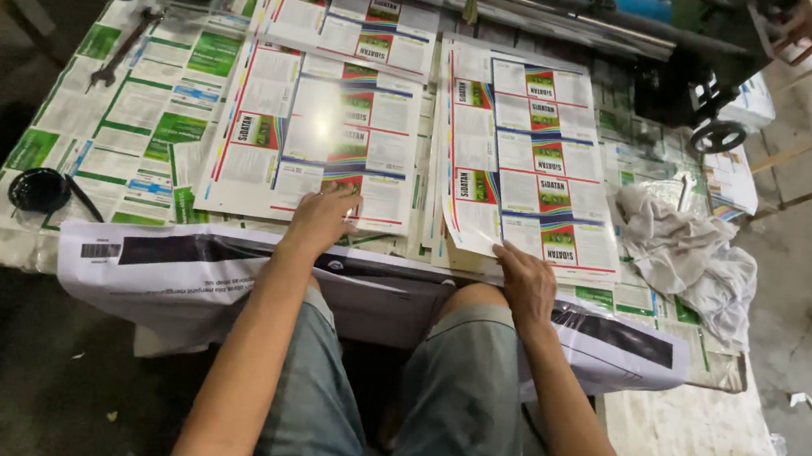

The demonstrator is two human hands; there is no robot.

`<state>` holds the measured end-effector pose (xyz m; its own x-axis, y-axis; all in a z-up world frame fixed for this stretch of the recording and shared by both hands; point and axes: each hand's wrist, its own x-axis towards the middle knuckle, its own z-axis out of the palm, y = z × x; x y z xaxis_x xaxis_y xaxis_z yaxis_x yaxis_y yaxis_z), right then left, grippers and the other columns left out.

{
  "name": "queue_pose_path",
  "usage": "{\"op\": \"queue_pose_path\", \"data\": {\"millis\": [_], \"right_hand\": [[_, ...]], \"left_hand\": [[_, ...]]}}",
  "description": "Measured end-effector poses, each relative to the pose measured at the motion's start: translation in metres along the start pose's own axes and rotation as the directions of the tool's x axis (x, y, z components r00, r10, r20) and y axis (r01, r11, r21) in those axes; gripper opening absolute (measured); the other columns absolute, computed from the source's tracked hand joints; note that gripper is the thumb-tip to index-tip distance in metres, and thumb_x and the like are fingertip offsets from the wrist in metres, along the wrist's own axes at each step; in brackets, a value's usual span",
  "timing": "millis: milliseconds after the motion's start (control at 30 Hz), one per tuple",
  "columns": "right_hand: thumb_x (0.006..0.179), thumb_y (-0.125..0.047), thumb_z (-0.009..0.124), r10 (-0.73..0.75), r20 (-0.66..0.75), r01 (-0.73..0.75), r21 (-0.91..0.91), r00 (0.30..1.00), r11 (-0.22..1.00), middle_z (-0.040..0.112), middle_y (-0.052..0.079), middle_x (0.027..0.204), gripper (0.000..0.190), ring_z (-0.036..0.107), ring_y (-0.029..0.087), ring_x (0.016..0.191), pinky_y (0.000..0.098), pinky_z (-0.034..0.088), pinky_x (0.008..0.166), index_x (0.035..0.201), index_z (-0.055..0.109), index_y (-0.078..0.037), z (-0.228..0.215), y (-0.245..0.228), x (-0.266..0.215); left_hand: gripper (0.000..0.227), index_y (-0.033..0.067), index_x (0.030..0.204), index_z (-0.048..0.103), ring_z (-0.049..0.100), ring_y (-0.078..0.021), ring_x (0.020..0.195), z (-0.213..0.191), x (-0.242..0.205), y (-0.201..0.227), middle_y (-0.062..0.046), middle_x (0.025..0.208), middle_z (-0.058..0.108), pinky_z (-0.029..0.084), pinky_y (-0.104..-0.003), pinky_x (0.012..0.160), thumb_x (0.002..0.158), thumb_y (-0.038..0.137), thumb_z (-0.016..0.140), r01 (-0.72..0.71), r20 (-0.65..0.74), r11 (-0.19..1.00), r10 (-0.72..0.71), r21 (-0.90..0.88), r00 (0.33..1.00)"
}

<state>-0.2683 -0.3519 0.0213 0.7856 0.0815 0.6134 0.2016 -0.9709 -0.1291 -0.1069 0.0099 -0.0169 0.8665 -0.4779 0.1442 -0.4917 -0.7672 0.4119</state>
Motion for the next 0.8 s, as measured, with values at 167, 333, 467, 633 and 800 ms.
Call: {"op": "queue_pose_path", "data": {"millis": [167, 333, 467, 633, 800], "right_hand": [[0.091, -0.006, 0.066, -0.049, 0.022, 0.050, -0.045, 0.999, 0.998, 0.076, 0.010, 0.103, 0.026, 0.072, 0.029, 0.091, 0.0410, 0.055, 0.077, 0.113, 0.076, -0.015, 0.007, 0.003, 0.009], [0.094, -0.014, 0.072, 0.060, 0.097, -0.056, -0.047, 0.993, 0.997, 0.074, 0.008, 0.086, 0.008, 0.073, 0.029, 0.083, 0.0443, 0.055, 0.075, 0.102, 0.075, -0.015, 0.024, 0.020, 0.029], [0.094, -0.018, 0.073, 0.015, 0.076, -0.013, -0.023, 0.997, 1.000, 0.077, 0.008, 0.106, 0.018, 0.073, 0.031, 0.099, 0.0446, 0.055, 0.083, 0.111, 0.077, -0.017, 0.035, 0.025, 0.046], [0.096, -0.018, 0.071, -0.043, 0.099, 0.042, 0.015, 0.994, 0.999, 0.073, 0.009, 0.129, 0.030, 0.067, 0.033, 0.120, 0.0453, 0.053, 0.094, 0.126, 0.074, -0.016, 0.054, 0.041, 0.060], [0.096, -0.014, 0.069, -0.034, 0.150, 0.036, -0.012, 0.988, 0.999, 0.071, 0.010, 0.133, 0.033, 0.065, 0.035, 0.124, 0.0460, 0.053, 0.095, 0.129, 0.073, -0.014, 0.065, 0.049, 0.076]], "left_hand": [[0.026, 0.0129, 0.115, 0.072, 0.060, -0.0345, 0.120, -0.001, -0.007, -0.007, -0.010, 0.128, 0.067, 0.049, -0.052, 0.094, 0.093, 0.024, 0.072, -0.066, -0.111, 0.988, 0.051, -0.142, 0.993], [0.014, 0.0074, 0.099, 0.073, 0.069, -0.0378, 0.096, -0.023, -0.010, 0.012, -0.014, 0.100, 0.072, 0.054, -0.048, 0.084, 0.096, 0.020, 0.067, -0.030, -0.157, 0.967, -0.010, -0.252, 0.987], [0.016, 0.0070, 0.099, 0.072, 0.068, -0.0365, 0.099, -0.020, -0.009, 0.014, -0.014, 0.105, 0.072, 0.054, -0.047, 0.085, 0.085, 0.014, 0.067, -0.146, -0.231, 0.952, 0.083, -0.270, 0.970], [0.027, 0.0086, 0.110, 0.071, 0.064, -0.0336, 0.118, -0.006, -0.003, 0.012, -0.012, 0.125, 0.070, 0.051, -0.049, 0.094, 0.083, 0.012, 0.066, -0.195, -0.232, 0.965, 0.152, -0.175, 0.961], [0.025, 0.0105, 0.119, 0.070, 0.059, -0.0336, 0.128, 0.005, 0.001, 0.006, -0.012, 0.135, 0.066, 0.047, -0.051, 0.101, 0.096, 0.017, 0.063, -0.159, -0.185, 0.979, 0.134, -0.128, 0.973]]}}
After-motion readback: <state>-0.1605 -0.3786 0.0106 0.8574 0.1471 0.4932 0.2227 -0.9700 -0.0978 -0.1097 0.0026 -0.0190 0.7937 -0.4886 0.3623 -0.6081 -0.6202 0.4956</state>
